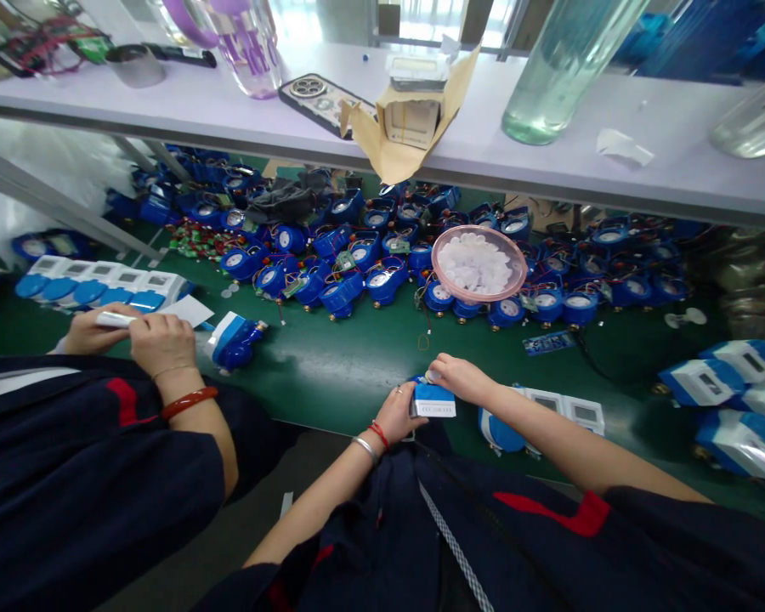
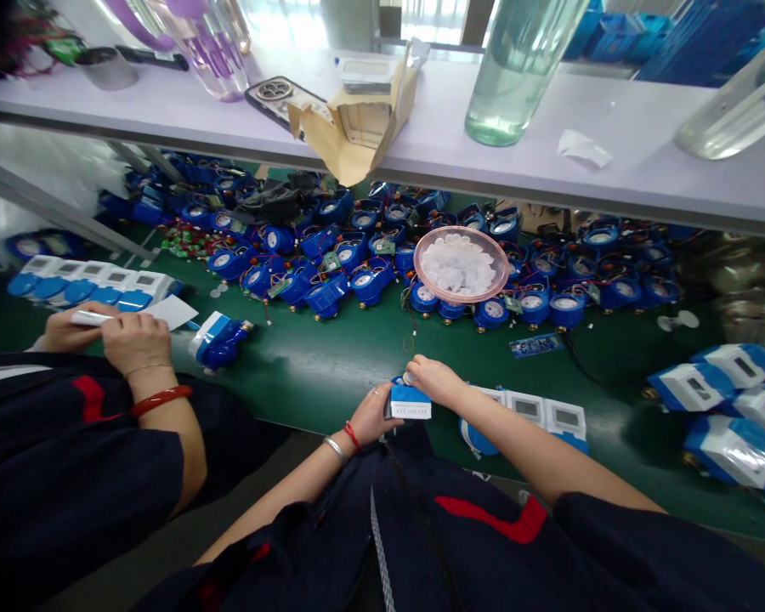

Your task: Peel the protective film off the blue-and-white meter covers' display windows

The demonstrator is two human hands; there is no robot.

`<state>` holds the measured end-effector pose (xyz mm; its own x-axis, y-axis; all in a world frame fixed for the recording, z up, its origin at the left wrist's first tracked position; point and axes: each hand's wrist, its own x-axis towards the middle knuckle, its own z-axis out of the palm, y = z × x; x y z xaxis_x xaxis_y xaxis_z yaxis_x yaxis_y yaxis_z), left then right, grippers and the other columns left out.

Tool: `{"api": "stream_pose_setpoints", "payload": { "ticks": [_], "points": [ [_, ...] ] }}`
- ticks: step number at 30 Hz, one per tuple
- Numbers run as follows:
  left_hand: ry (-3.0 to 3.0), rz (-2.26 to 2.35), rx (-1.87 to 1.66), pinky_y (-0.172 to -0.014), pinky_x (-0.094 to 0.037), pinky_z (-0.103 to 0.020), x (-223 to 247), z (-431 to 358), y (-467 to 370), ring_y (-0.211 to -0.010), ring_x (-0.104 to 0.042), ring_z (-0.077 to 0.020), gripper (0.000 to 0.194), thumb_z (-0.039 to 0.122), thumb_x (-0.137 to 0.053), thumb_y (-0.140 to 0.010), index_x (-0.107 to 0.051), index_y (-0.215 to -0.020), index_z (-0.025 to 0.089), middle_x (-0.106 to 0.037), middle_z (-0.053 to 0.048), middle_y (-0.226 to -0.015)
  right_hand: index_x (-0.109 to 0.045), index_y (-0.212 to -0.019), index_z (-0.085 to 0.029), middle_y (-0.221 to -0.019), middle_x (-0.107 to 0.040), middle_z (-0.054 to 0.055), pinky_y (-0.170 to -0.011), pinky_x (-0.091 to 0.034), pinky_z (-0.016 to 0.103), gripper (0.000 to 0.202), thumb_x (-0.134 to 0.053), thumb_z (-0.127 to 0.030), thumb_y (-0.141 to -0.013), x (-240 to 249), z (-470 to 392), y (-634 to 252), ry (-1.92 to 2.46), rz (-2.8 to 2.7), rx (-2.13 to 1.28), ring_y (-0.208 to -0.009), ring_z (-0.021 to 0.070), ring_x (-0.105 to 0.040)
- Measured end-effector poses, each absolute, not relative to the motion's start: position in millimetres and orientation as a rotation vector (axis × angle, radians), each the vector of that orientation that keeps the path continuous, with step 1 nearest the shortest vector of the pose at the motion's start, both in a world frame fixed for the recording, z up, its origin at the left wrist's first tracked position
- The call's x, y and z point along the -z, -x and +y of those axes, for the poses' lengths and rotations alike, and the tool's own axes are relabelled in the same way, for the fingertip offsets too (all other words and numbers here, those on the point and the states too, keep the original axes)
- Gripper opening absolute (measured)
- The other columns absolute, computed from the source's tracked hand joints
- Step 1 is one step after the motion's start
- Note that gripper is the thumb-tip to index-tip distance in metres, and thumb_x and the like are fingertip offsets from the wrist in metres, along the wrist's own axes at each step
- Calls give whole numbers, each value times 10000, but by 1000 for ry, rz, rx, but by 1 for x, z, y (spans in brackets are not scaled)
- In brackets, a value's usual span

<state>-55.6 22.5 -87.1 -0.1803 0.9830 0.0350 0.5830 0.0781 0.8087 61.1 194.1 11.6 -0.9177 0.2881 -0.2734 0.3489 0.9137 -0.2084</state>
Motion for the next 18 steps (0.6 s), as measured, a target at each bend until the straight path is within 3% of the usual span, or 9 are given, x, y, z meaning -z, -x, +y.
{"api": "stream_pose_setpoints", "payload": {
  "ticks": [5,9,14,18],
  "points": [
    [-1592,1826,-925,-978,-375,-442,83,24,55,-1117,-493,-278,745,266,-778,-620,-383,-1250,219,-502,-100,-1230,-625,-956,-109,-917,-654,142,-731,-457,281,374,-448,-436,-912,-6,188,-51,-749,2726,197,-854,229,-642],
    [-1685,1760,-870,-961,-386,-436,76,23,52,-1111,-494,-273,696,270,-759,-646,-388,-1233,225,-509,-89,-1219,-646,-954,-96,-935,-668,192,-758,-477,321,434,-339,-403,-956,-5,186,-53,-837,2644,155,-904,258,-646],
    [-1719,1733,-861,-960,-388,-438,73,28,51,-1121,-484,-276,699,304,-737,-677,-366,-1262,209,-504,-102,-1239,-605,-1114,-128,-1156,-612,168,-974,-410,353,365,-380,-360,-946,12,196,-59,-782,2865,533,-1139,232,-541],
    [-1680,1709,-869,-971,-391,-435,76,37,58,-1121,-484,-282,776,268,-781,-613,-379,-1274,208,-509,-101,-1248,-572,-1199,-160,-1249,-586,102,-1024,-385,358,389,-286,-262,-957,42,205,-48,-867,2739,1042,-1199,176,-505]
  ]
}}
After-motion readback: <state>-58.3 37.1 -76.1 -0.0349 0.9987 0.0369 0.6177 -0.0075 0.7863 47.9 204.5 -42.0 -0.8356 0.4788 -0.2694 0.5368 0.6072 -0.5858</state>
